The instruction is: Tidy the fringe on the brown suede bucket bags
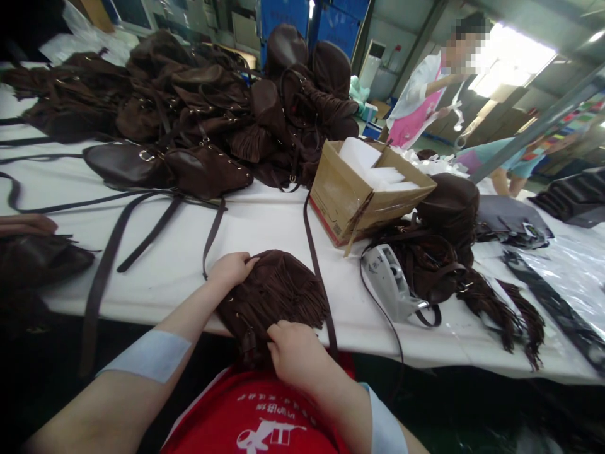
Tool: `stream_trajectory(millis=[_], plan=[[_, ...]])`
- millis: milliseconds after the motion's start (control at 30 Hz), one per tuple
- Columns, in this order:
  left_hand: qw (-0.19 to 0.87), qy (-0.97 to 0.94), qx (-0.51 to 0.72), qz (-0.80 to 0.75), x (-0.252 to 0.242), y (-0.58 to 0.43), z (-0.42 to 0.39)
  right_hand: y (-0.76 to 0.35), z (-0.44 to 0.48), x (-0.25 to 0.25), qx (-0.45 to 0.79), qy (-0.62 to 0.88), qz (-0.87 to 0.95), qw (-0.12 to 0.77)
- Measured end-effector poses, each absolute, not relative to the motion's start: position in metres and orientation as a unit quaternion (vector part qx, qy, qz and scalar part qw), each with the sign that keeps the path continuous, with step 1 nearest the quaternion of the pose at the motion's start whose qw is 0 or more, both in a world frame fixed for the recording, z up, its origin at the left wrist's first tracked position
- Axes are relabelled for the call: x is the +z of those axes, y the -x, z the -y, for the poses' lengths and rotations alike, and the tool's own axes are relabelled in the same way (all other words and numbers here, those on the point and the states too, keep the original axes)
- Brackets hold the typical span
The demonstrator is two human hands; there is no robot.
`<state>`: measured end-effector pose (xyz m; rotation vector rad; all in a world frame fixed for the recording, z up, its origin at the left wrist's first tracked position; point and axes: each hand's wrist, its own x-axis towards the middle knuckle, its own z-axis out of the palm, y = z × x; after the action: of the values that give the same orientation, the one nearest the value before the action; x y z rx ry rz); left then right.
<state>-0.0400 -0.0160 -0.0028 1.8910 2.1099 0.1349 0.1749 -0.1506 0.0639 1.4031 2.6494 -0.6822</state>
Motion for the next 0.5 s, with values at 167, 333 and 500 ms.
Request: stream_trajectory(millis=[167,333,500], plan=[[0.150,-0.654,0.041,-0.740,-0.001,0.041,0.017,-0.193,0.161,0.071,-0.340,-0.462,-0.819,-0.016],[0.149,-0.661,0.037,-0.734,-0.002,0.042,0.016,-0.220,0.169,0.078,-0.384,-0.455,-0.803,-0.011],[0.130,-0.668,0.035,-0.732,-0.005,0.042,0.014,-0.218,0.144,0.084,-0.314,-0.450,-0.835,0.019]])
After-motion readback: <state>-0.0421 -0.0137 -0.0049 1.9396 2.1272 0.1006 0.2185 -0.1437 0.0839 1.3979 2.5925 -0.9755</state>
